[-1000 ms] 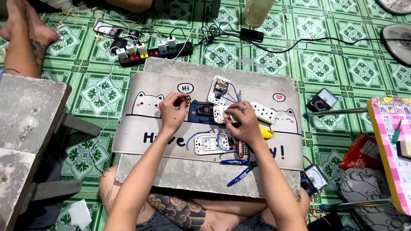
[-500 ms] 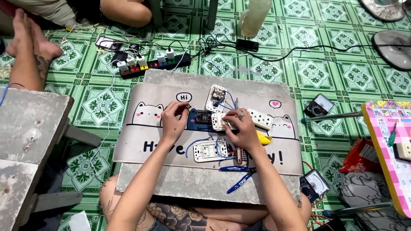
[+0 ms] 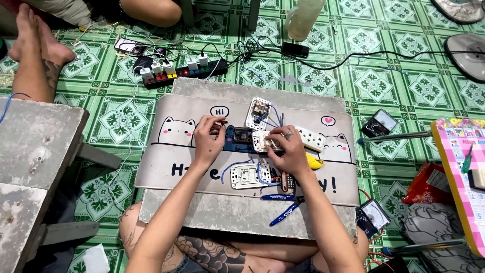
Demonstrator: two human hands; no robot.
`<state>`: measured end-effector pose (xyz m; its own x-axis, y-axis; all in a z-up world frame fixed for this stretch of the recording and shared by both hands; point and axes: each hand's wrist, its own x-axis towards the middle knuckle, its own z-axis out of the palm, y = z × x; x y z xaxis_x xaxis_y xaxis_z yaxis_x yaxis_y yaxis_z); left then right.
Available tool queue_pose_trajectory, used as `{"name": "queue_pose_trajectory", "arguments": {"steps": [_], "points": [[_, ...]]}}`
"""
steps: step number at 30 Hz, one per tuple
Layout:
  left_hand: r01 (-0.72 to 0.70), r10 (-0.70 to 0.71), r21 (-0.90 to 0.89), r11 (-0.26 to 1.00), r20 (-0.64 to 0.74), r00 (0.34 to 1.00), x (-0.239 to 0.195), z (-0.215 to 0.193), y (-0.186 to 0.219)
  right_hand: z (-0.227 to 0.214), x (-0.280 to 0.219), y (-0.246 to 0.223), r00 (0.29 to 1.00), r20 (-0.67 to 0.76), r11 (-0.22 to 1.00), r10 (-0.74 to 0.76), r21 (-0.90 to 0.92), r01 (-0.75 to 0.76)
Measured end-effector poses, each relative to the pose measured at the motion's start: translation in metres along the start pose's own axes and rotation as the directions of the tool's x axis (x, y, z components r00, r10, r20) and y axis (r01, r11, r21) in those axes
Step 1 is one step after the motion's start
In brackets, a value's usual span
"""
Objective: The person sits on the floor and assembles an electrical switch or socket by connecting wires to terminals. They use a screwdriver to tighten connections and a utility knife to strip wire insulation, handling multiple components on a small table.
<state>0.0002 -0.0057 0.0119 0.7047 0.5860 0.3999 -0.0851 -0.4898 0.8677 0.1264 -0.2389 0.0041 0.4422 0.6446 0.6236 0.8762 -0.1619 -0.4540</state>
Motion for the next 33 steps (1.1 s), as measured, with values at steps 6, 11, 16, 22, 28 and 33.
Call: {"name": "queue_pose_trajectory", "arguments": {"steps": [6,11,16,22,28,33], "points": [[-0.031,0.026,0.073,0.997,0.061,0.998,-0.004,0.001,-0.007,-0.001,0.0,-0.001,1.0,0.007,1.0,0.005,0.003,-0.005],[-0.131,0.115,0.201,0.971,0.093,0.989,-0.004,-0.001,-0.003,0.0,0.0,-0.001,0.999,0.025,0.999,0.037,0.009,-0.037],[-0.219,0.203,0.238,0.946,0.09,0.975,-0.003,0.001,-0.002,-0.001,0.002,-0.002,0.999,0.034,0.999,0.042,0.009,-0.043],[-0.36,0.355,0.221,0.906,0.062,0.933,-0.004,0.007,-0.025,0.005,0.0,0.005,1.0,0.001,1.0,-0.021,0.02,0.021],[-0.419,0.343,0.19,0.888,0.332,0.878,-0.005,0.003,-0.016,0.003,-0.002,0.006,0.999,0.003,0.999,-0.032,0.005,0.032],[-0.362,0.272,0.184,0.914,0.384,0.882,-0.004,0.001,-0.019,0.004,-0.006,0.013,1.0,-0.006,0.999,-0.028,0.028,0.028]]}}
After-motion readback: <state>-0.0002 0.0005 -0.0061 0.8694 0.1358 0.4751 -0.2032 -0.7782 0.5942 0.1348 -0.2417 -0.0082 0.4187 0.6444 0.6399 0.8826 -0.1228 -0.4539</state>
